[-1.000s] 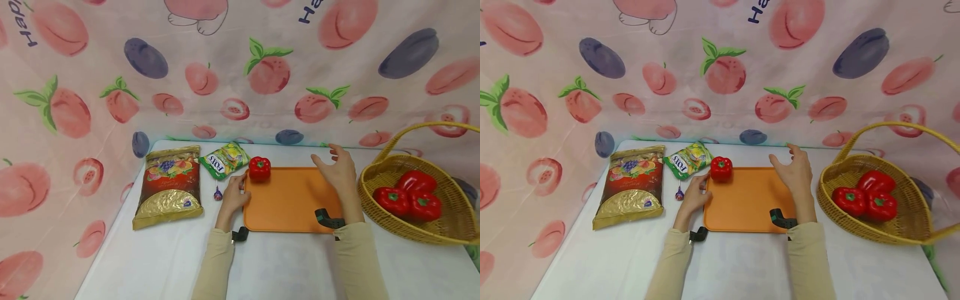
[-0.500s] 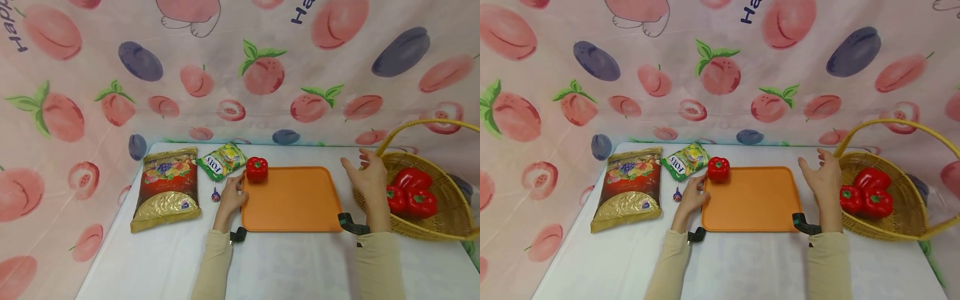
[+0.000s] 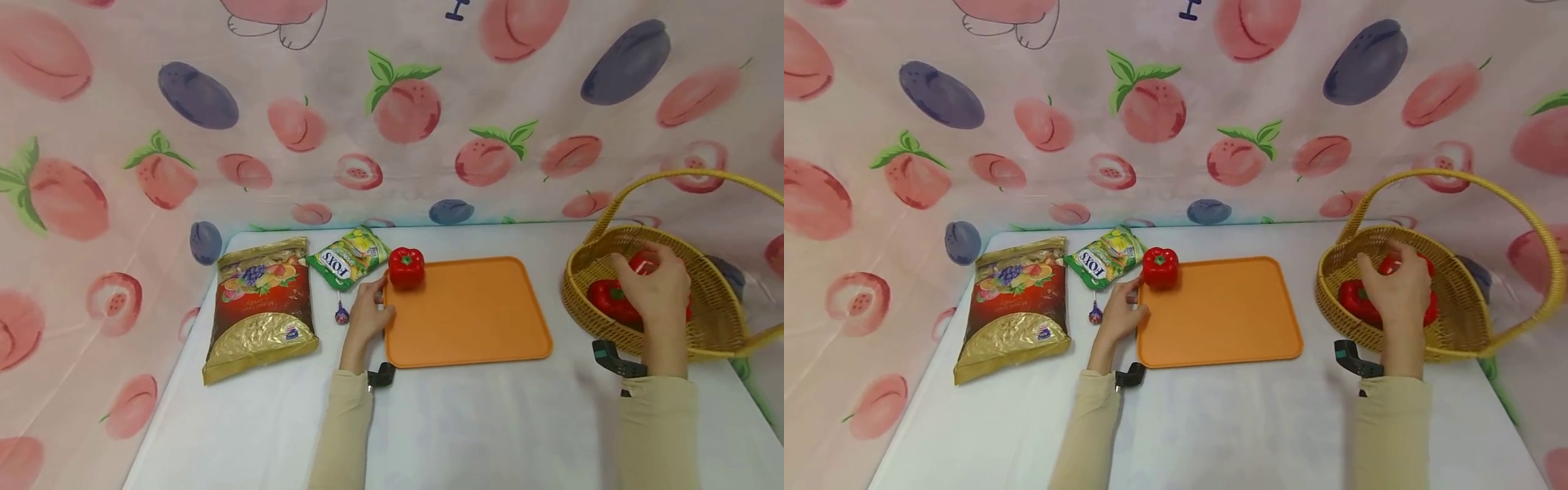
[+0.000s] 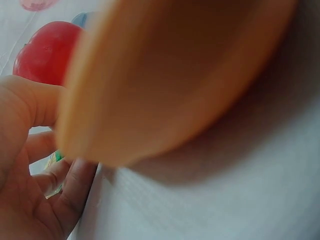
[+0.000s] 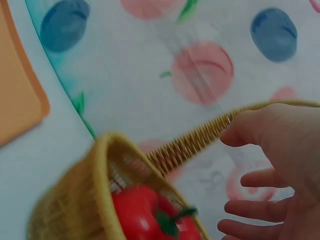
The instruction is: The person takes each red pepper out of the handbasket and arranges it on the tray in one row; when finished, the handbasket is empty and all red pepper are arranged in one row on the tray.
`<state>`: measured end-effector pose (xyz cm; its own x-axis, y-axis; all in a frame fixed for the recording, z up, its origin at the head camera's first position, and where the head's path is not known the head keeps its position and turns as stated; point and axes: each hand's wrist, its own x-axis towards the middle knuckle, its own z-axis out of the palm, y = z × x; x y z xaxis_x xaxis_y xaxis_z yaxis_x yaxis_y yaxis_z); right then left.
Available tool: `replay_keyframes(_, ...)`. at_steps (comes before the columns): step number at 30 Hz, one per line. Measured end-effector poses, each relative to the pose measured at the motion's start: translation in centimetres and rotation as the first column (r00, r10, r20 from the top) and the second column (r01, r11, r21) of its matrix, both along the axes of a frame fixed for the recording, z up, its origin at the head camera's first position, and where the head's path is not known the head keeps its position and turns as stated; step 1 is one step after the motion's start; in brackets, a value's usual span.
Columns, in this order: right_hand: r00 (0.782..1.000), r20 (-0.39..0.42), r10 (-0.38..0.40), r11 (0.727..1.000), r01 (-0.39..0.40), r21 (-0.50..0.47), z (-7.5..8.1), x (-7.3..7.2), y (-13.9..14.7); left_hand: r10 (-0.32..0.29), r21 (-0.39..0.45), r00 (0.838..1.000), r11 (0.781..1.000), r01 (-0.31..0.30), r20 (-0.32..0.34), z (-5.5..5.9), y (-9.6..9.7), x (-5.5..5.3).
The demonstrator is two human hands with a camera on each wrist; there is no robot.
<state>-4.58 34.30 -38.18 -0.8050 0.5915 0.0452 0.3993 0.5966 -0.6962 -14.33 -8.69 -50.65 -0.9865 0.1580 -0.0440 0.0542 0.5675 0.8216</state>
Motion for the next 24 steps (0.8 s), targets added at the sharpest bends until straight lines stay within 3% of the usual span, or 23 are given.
replay_keyframes(8,0.993,0.094,-0.069,0.998,0.069,0.009,-0.2,1.8,3.1,-0.007,-0.002,1.000,1.000,0.007,-0.017,-0.2,-0.3,-0.1)
replay_keyframes(13,0.989,0.147,-0.001,1.000,-0.003,0.030,-0.6,2.7,4.5,0.003,-0.006,1.000,1.000,-0.003,-0.020,-0.2,-0.3,-0.3)
replay_keyframes(20,0.948,0.305,0.085,0.995,-0.099,0.031,-1.0,3.8,5.3,0.004,-0.010,1.000,1.000,-0.004,-0.014,-0.3,-0.4,-0.1)
replay_keyframes(24,0.936,0.335,0.109,0.991,-0.129,0.040,-1.1,4.2,5.7,-0.007,-0.013,1.000,1.000,0.007,-0.016,-0.5,-0.3,-0.2)
